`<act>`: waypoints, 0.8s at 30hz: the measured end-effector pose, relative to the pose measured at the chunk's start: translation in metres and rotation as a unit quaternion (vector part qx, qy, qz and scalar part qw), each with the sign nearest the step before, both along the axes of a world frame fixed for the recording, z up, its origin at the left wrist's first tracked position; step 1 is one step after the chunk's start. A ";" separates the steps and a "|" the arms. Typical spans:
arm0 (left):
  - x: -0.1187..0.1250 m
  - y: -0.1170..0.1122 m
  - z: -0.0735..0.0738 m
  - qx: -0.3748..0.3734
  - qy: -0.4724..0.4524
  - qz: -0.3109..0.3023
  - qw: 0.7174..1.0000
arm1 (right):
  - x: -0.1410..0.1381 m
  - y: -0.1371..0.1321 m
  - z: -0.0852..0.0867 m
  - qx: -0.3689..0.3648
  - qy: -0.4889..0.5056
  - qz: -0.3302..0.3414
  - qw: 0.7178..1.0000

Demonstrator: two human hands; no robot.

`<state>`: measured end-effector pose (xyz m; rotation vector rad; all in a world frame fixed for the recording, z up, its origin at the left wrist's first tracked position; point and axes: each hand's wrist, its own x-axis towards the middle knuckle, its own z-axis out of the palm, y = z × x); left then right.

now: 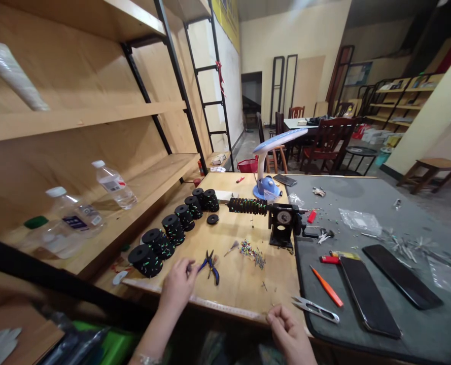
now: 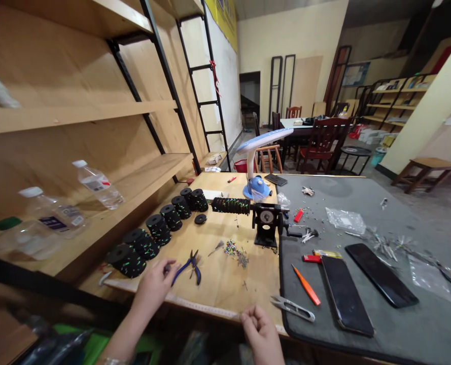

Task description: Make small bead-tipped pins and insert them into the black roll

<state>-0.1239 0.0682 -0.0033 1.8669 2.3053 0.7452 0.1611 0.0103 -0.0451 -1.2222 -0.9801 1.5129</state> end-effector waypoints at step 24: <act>0.063 0.043 0.029 -0.015 0.060 -0.100 0.993 | 0.004 -0.004 -0.027 -0.097 0.162 -0.086 0.978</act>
